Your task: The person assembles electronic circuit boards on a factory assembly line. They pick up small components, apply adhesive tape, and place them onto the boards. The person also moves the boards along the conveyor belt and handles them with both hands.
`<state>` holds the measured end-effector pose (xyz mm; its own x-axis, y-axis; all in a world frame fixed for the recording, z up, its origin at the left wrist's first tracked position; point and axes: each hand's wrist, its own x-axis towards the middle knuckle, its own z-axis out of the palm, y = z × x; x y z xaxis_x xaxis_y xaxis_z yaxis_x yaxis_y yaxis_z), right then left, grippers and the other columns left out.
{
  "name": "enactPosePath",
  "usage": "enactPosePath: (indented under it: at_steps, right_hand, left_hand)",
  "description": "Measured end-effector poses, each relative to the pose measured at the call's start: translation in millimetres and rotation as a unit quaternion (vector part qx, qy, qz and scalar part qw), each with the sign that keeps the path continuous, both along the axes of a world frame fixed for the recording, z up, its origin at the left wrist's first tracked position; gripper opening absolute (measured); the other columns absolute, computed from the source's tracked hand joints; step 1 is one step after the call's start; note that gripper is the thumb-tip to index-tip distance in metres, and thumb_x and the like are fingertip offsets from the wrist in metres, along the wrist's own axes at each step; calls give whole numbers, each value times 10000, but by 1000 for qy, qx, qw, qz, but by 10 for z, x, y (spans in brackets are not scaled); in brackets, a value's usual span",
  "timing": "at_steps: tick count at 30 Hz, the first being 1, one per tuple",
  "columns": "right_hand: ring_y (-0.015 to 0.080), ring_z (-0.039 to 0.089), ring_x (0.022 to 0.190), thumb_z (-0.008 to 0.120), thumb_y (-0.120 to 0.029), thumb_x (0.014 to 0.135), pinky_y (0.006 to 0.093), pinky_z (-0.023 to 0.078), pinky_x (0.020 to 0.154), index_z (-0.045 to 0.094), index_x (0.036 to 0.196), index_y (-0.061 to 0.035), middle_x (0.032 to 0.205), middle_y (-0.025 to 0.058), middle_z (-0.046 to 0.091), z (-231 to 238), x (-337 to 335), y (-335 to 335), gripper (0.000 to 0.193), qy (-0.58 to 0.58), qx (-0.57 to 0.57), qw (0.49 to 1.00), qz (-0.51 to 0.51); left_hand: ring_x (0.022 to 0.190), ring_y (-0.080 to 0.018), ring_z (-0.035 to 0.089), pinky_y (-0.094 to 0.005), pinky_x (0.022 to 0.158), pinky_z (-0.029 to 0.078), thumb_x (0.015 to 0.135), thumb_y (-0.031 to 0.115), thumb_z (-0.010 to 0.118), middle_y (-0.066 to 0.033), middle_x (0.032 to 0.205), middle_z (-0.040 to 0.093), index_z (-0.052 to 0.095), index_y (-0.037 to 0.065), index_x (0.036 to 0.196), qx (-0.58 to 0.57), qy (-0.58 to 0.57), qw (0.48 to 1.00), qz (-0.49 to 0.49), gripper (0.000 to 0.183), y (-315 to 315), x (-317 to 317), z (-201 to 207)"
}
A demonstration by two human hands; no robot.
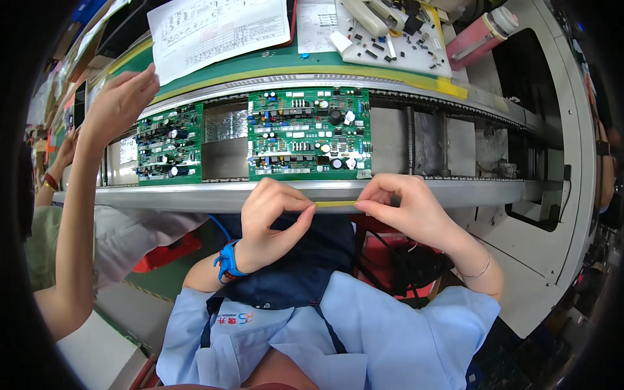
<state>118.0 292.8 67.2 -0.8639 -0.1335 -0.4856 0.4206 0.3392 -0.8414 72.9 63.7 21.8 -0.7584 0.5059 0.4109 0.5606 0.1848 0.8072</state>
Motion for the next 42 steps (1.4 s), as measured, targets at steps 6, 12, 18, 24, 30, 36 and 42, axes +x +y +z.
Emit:
enactPosePath:
  at_steps: [6, 12, 18, 24, 30, 36, 42]
  right_hand:
    - [39, 529, 616, 662, -84, 828, 205, 434, 565, 637, 858, 3, 700, 5, 623, -43, 101, 65, 96, 24, 7, 999, -20]
    - [44, 523, 617, 655, -77, 830, 212, 425, 565, 636, 863, 0, 690, -1, 607, -53, 107, 115, 85, 23, -19, 999, -41]
    - [155, 543, 711, 657, -84, 785, 278, 441, 644, 638, 861, -6, 761, 53, 548, -272, -18, 270, 111, 187, 162, 969, -22]
    - [255, 521, 821, 691, -75, 725, 354, 431, 717, 647, 848, -26, 807, 72, 538, -359, -74, 162, 139, 277, 248, 927, 46]
    - [257, 504, 781, 702, -68, 722, 352, 412, 690, 621, 806, -45, 786, 68, 522, -428, -78, 189, 119, 330, 289, 897, 60]
    - [294, 498, 812, 666, -85, 746, 377, 415, 704, 561, 774, -49, 818, 88, 510, -433, -127, 133, 114, 314, 278, 905, 75]
    - [306, 490, 818, 638, -53, 771, 388, 417, 710, 536, 822, -24, 839, 110, 500, -450, -81, 139, 118, 324, 301, 894, 74]
  left_hand:
    - [698, -215, 563, -294, 624, 429, 670, -37, 725, -61, 761, 632, 618, 48, 761, -8, -2, 1000, -19, 164, 89, -9, -50]
    - [716, -214, 570, -308, 636, 425, 668, -9, 743, -53, 783, 636, 601, 55, 763, 33, -38, 998, -42, 183, 111, 38, -53]
    - [704, -214, 591, -301, 637, 446, 657, -35, 728, -68, 842, 678, 582, 58, 740, 78, -50, 991, -94, 192, 51, 1, 69]
    - [704, -218, 590, -302, 639, 445, 653, -24, 734, -68, 836, 674, 568, 66, 739, 76, -74, 988, -113, 208, 34, 57, 33]
    - [720, -241, 581, -305, 657, 452, 686, -24, 705, -103, 864, 672, 520, 64, 757, 96, -120, 970, -188, 217, 76, 44, 56]
    - [635, -196, 544, -282, 585, 448, 734, -18, 656, -160, 1011, 658, 475, 48, 772, 79, -142, 968, -192, 196, 110, 77, 22]
    - [585, -84, 511, -229, 578, 445, 781, -35, 562, -276, 1202, 555, 403, 43, 776, 13, -221, 942, -252, 177, 181, 0, -57]
